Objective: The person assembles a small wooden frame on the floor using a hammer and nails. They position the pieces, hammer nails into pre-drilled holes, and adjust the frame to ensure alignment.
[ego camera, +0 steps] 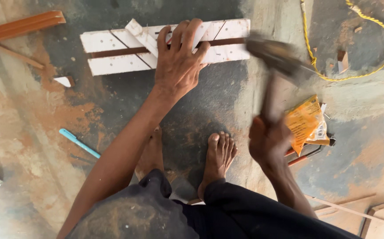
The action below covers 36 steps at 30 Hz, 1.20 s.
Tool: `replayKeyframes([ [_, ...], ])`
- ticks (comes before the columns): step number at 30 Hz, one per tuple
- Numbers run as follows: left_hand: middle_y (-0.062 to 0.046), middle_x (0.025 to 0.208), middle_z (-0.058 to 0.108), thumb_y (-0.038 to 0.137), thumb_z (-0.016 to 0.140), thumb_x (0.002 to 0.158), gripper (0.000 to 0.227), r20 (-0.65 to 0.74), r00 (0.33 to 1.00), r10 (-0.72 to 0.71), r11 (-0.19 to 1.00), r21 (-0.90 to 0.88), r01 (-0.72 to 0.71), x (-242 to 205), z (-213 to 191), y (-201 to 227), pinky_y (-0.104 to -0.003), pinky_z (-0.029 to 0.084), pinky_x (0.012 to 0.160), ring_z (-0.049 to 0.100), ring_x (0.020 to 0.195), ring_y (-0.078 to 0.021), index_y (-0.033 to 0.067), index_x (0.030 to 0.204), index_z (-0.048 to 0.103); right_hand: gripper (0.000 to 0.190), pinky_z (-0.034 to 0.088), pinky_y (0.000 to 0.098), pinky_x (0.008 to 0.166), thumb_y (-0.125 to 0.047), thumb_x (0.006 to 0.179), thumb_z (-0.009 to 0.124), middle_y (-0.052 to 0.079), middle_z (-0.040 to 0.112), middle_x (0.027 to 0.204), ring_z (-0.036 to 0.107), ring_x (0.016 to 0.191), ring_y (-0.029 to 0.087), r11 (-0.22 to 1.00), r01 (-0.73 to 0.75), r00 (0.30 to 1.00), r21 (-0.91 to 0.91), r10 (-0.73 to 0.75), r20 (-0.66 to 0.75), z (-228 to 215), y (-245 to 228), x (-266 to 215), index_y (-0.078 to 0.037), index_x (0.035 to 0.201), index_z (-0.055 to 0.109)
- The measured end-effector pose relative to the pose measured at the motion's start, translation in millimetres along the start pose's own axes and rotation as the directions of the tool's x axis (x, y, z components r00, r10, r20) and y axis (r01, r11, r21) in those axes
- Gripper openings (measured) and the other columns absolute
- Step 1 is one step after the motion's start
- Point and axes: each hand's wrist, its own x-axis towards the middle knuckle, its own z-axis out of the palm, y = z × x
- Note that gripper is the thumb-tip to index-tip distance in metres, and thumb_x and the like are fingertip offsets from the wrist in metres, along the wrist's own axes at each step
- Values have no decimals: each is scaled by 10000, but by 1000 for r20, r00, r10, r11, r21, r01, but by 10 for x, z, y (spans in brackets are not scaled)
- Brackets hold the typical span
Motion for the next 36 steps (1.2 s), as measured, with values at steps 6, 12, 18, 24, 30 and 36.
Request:
replayKeyframes([
  [6, -82, 1563, 350, 335, 902, 862, 367, -5, 1000, -28, 1000, -2, 28, -39, 19, 5, -561, 234, 1240, 352, 1461, -269, 195, 1174, 769, 191, 480, 375, 455, -286, 1120, 476, 104, 583, 750, 573, 526, 243, 802, 598, 726, 8, -537, -430, -105, -267, 58, -95, 1133, 472],
  [12, -71, 1566, 364, 324, 923, 858, 327, 5, 1000, -11, 1000, 3, 11, -65, 22, 13, -561, 230, 1241, 360, 1466, -261, 190, 1116, 774, 186, 358, 332, 273, -202, 1041, 553, 42, 537, 570, 440, 355, 152, 962, -261, 949, -77, 271, 159, 81, -101, 180, -36, 994, 482],
  [18, -55, 1585, 362, 379, 920, 787, 432, -21, 1000, -8, 999, -35, 7, -58, 46, -20, -551, 230, 1254, 355, 1465, -252, 217, 1163, 782, 358, 398, 283, 513, -335, 1190, 424, 57, 593, 685, 526, 509, 172, 945, 326, 773, -14, -275, -572, -328, -235, -175, -22, 1022, 473],
  [24, -21, 1587, 363, 330, 915, 803, 430, -36, 997, -65, 995, -82, 62, -52, 88, 21, -510, 232, 1275, 358, 1459, -227, 290, 1215, 799, 303, 356, 301, 392, -267, 1109, 407, 82, 571, 593, 461, 382, 172, 921, 381, 837, 78, -308, -452, -452, -561, 55, -11, 974, 496],
  [30, -23, 1553, 362, 275, 910, 827, 360, -20, 996, -84, 993, -84, 82, -9, 62, 64, -521, 223, 1269, 362, 1456, -227, 258, 1170, 802, 224, 491, 270, 416, -171, 1187, 471, 109, 616, 645, 616, 483, 135, 998, 55, 997, 27, -53, -49, -785, -803, 267, 32, 1101, 439],
  [36, -24, 1523, 362, 289, 942, 775, 432, 15, 994, -111, 990, -81, 112, -20, 20, 70, -532, 224, 1255, 369, 1444, -229, 268, 1184, 802, 276, 406, 465, 386, -249, 1071, 580, 206, 610, 603, 595, 425, 306, 908, -144, 862, -393, 310, 401, -630, -900, 771, 13, 1080, 493],
])
